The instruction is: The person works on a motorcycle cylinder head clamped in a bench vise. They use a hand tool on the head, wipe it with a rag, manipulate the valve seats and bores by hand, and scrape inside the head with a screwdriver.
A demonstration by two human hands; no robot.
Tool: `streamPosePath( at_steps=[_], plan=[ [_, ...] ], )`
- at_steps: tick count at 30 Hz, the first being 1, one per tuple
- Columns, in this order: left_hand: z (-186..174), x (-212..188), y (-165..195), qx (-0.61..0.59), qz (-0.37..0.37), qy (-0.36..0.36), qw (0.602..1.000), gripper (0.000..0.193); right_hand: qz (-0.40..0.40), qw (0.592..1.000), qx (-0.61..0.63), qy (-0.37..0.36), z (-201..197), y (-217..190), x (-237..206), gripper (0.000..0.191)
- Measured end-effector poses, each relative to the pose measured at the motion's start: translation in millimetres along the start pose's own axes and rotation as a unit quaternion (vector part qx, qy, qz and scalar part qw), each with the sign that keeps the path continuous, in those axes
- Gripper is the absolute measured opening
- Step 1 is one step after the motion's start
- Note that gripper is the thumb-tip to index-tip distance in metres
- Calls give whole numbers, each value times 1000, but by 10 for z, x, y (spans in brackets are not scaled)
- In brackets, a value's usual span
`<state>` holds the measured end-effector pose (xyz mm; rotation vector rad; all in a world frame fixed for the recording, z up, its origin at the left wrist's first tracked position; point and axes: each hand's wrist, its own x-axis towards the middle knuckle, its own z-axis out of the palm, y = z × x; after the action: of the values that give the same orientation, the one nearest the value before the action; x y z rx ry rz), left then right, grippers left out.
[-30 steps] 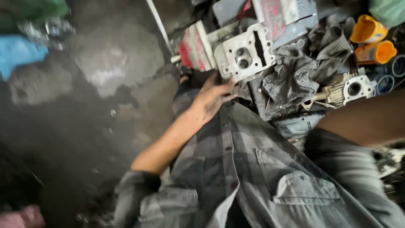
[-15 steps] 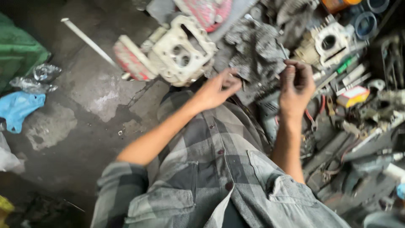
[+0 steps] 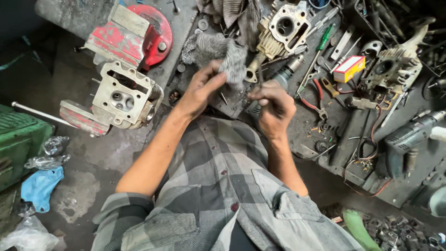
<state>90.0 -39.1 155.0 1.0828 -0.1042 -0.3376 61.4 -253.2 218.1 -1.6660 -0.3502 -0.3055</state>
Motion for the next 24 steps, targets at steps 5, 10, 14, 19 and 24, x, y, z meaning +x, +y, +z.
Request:
streamPosePath(
  at_steps=[5,10,14,19,24],
  plan=[
    [228,28,-36,-276,-82,72,955,46,-42,981,-129,-141,24,-140,430,22],
    [357,240,-42,-277,48,51,958,41,-55,948,-204,-237,-26,-225,691,30],
    [390,342,-67,-167,107,177,964,43,-12,966,-157,-207,35,-88,634,34],
    [393,395,-125,-248,65,162,953,48,344,863,361,-75,149,228,231,20],
    [417,518,-148,-285,-8,162,945,28,430,668,606,33,-50,357,-222,23]
  ],
)
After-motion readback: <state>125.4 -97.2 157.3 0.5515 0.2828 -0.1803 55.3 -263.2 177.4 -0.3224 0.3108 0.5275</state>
